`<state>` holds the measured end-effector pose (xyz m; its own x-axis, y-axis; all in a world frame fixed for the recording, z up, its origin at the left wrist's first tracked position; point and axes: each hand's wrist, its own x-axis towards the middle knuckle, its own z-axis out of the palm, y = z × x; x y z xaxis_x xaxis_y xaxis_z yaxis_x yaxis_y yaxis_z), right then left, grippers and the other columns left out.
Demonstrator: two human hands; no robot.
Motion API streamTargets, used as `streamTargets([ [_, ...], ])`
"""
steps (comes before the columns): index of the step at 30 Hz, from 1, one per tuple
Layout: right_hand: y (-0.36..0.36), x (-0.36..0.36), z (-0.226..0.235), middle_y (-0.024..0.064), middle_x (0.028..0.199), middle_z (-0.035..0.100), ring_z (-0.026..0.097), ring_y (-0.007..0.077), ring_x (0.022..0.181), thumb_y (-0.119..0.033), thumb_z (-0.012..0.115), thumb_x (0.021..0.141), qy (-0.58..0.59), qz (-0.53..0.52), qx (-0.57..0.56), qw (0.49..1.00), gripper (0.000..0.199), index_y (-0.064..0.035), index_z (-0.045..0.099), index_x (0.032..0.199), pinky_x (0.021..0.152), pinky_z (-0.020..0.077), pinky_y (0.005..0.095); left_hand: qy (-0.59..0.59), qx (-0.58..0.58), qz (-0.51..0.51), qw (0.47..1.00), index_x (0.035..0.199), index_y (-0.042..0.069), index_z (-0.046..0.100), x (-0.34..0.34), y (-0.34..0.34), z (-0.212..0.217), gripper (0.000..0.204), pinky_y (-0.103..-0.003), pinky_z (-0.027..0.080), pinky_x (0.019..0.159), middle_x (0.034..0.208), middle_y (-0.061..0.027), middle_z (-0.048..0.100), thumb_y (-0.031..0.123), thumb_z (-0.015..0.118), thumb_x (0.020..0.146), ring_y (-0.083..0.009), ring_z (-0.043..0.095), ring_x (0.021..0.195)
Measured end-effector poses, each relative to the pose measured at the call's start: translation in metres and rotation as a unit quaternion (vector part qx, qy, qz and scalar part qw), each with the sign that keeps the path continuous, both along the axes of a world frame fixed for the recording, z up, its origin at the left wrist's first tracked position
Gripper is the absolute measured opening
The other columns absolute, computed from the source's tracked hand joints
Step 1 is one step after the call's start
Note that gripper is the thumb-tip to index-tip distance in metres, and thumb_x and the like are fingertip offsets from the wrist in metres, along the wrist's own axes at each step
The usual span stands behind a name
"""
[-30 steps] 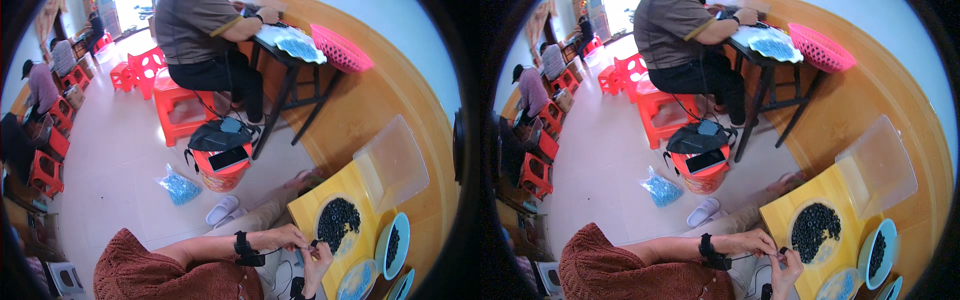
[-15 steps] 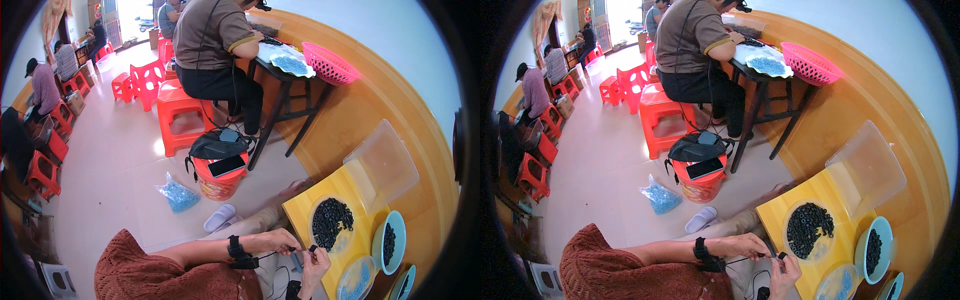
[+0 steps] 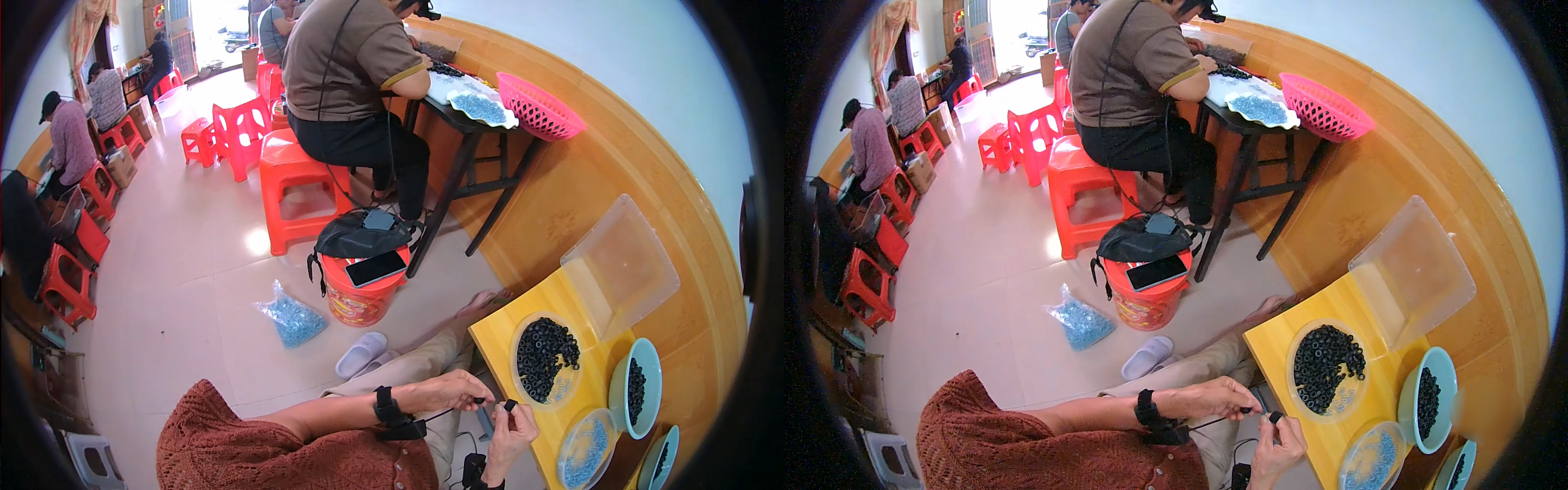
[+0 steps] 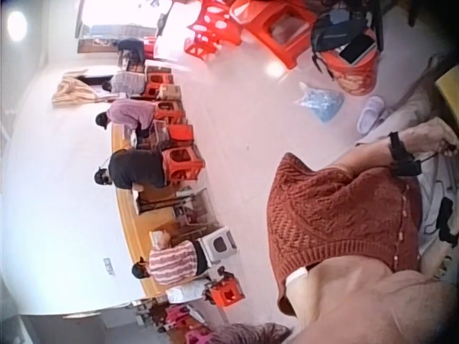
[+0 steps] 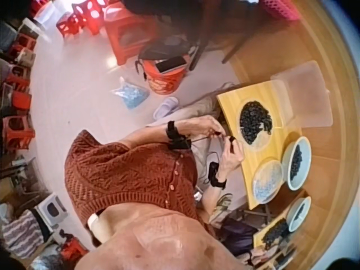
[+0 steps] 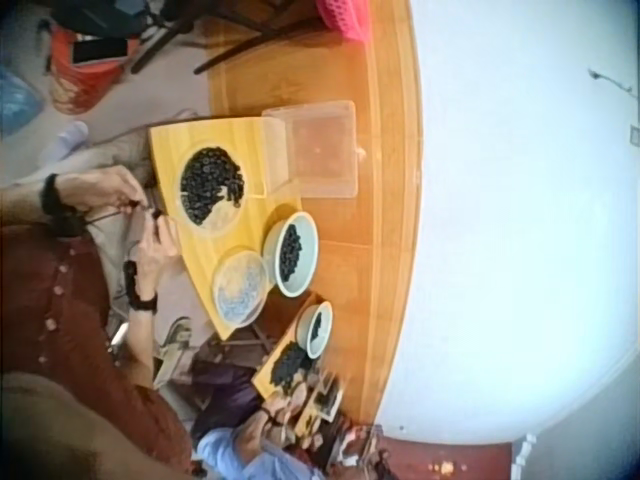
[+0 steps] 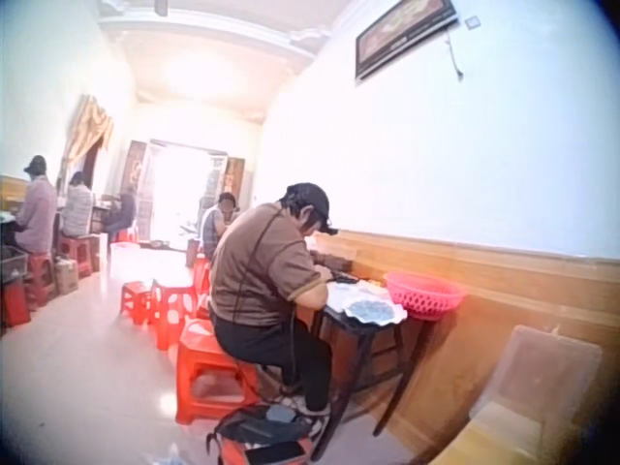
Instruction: Assembling small black electronic or plastic components by hand.
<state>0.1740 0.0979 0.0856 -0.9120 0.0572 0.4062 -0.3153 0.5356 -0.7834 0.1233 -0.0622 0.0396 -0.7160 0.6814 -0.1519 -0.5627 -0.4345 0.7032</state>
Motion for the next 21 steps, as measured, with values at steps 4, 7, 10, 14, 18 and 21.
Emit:
streamTargets([
  [4, -0.01, 0.0, 0.002, 0.0067, 0.065, 0.049, 0.051, 0.0121, 0.054, 0.005, 0.06, 0.072, -0.016, -0.029, -0.014, 0.999, 0.005, 0.0062, 0.056, 0.073, 0.046, 0.0378, 0.0235, -0.005, 0.031, -0.014, 0.999, 0.103, -0.001, 0.062, -0.003, -0.001, -0.005, 0.025, -0.019, 0.046, 0.065, 0.086, -0.0016, 0.063, 0.017, 0.055, 0.088, -0.007, 0.055, 0.072],
  [7, -0.006, -0.005, 0.002, 0.0045, 0.065, 0.047, 0.05, 0.0095, 0.056, 0.001, 0.057, 0.077, -0.051, -0.023, -0.055, 0.997, 0.006, 0.0059, 0.054, 0.075, 0.048, 0.0361, 0.0218, 0.036, 0.065, 0.013, 0.997, 0.106, -0.001, 0.06, -0.005, -0.003, -0.003, 0.025, -0.021, 0.048, 0.073, 0.094, -0.0054, 0.063, 0.015, 0.055, 0.088, -0.0094, 0.059, 0.079],
  [10, -0.006, -0.012, 0.007, 0.0039, 0.073, 0.049, 0.054, 0.0089, 0.065, 0.006, 0.058, 0.077, -0.064, -0.011, -0.134, 0.989, 0.004, 0.0077, 0.057, 0.081, 0.057, 0.0465, 0.0217, 0.078, 0.055, 0.029, 0.995, 0.11, -0.001, 0.057, -0.011, -0.01, 0.006, 0.026, -0.023, 0.048, 0.076, 0.097, -0.0067, 0.063, 0.012, 0.056, 0.087, -0.0104, 0.06, 0.083],
  [14, -0.005, -0.024, 0.004, 0.0066, 0.081, 0.061, 0.06, 0.0116, 0.068, 0.003, 0.059, 0.08, -0.106, 0.002, -0.224, 0.969, 0.017, 0.0054, 0.056, 0.097, 0.064, 0.0495, 0.0225, 0.034, 0.045, 0.056, 0.997, 0.113, -0.003, 0.053, -0.018, -0.015, 0.014, 0.028, -0.028, 0.049, 0.084, 0.098, -0.0103, 0.061, 0.005, 0.054, 0.086, -0.0169, 0.061, 0.09],
  [18, -0.002, -0.031, 0.002, 0.0042, 0.08, 0.059, 0.06, 0.0103, 0.069, 0.004, 0.06, 0.079, -0.104, 0.015, -0.186, 0.977, 0.012, 0.0041, 0.059, 0.091, 0.063, 0.0485, 0.0211, 0.04, 0.03, 0.054, 0.997, 0.107, -0.002, 0.055, -0.024, -0.006, 0.011, 0.022, -0.03, 0.049, 0.085, 0.1, -0.009, 0.06, 0.003, 0.054, 0.086, -0.0183, 0.061, 0.091],
  [21, -0.004, -0.033, 0.011, 0.0065, 0.074, 0.058, 0.06, 0.0119, 0.063, 0.008, 0.061, 0.074, -0.064, -0.008, -0.104, 0.993, 0.012, 0.004, 0.061, 0.085, 0.056, 0.0471, 0.022, 0.037, 0.019, 0.049, 0.998, 0.105, -0.001, 0.057, -0.027, 0.002, 0.013, 0.021, -0.028, 0.049, 0.083, 0.099, -0.0072, 0.06, 0.004, 0.056, 0.085, -0.0152, 0.06, 0.09],
])
